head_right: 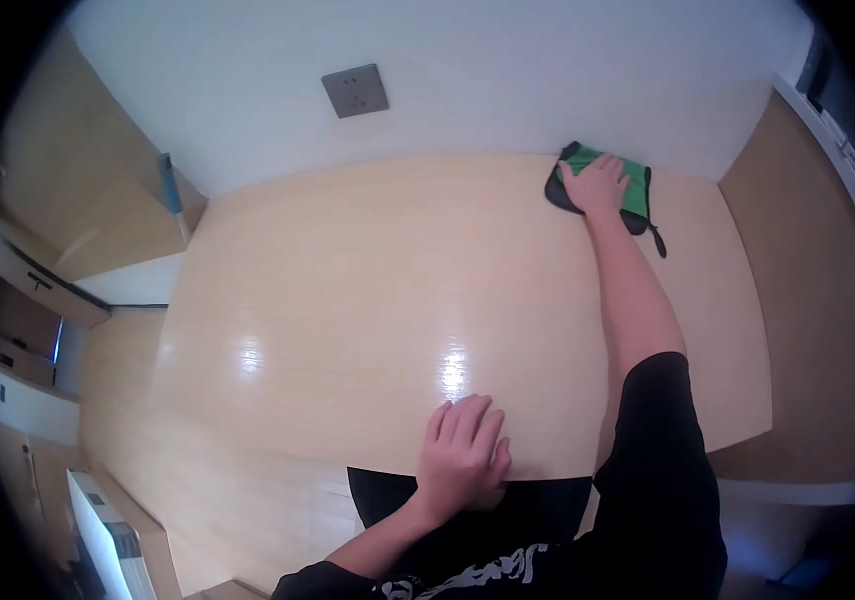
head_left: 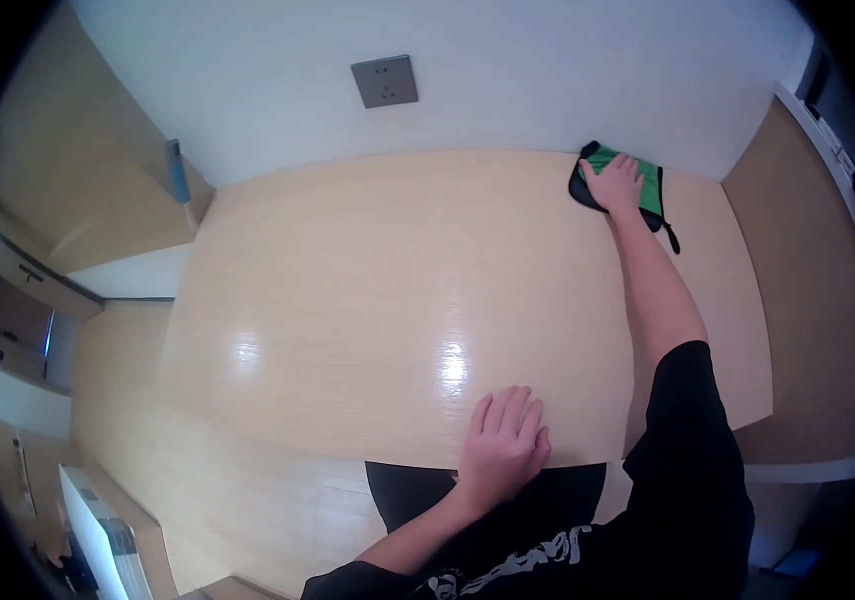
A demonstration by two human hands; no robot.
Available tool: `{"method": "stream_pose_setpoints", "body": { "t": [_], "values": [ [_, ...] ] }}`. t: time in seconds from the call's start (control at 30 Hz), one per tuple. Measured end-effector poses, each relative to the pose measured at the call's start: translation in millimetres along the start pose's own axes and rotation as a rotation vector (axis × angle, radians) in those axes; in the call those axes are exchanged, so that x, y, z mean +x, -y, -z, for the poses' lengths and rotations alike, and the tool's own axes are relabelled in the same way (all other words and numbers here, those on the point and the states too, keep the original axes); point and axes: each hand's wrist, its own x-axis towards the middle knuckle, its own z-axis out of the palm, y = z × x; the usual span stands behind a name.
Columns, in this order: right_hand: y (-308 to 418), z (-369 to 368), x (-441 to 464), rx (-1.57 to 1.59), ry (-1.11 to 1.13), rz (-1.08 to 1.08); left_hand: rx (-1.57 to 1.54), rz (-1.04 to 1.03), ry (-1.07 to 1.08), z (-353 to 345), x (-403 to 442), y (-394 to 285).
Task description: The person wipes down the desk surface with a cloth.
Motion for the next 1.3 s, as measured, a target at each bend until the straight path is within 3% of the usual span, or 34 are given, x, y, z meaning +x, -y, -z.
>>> {"method": "stream_pose_setpoints", "body": {
  "t": [0.13,0.23,0.5,0.67,0.77,0.87,1.0,1.3],
  "values": [
    [-4.4,-3.6,-4.2,-0.016,-0.030,-0.020,-0.013,-0.013,-0.010,-1.5,-4.3,-2.0],
    [-14.4,10.3,-34.7,-0.009,0.008,0.105,-0.040,-0.019,-0.045,-4.2,-4.6,-0.8],
    [-104.7,86.4,-256.2,0.024,0.076,0.568,-0.082,-0.048,-0.099,-1.9,-13.5,8.6],
    [-155.6,155.9,-365.2,0.027,0.246,0.555,-0.083,-0.052,-0.102,-1.9,-11.8,6.8],
    [-178.2,152.9,-398.5,0.413,0.174,0.419,-0.080,-0.060,-0.095,-0.6,-12.4,7.9],
    [-167.6,146.7,-408.1,0.172,0.167,0.357,-0.078,-0.047,-0.052,0.1,-13.9,6.8],
    [-135.6,138.7,-385.1,0.075,0.129,0.258,-0.085,-0.054,-0.039,-0.3,-15.2,10.7],
    [-97.7,66.9,-217.1,-0.021,0.033,0.139,-0.069,-0.066,-0.054,-0.5,-13.6,10.3]
  ]
}}
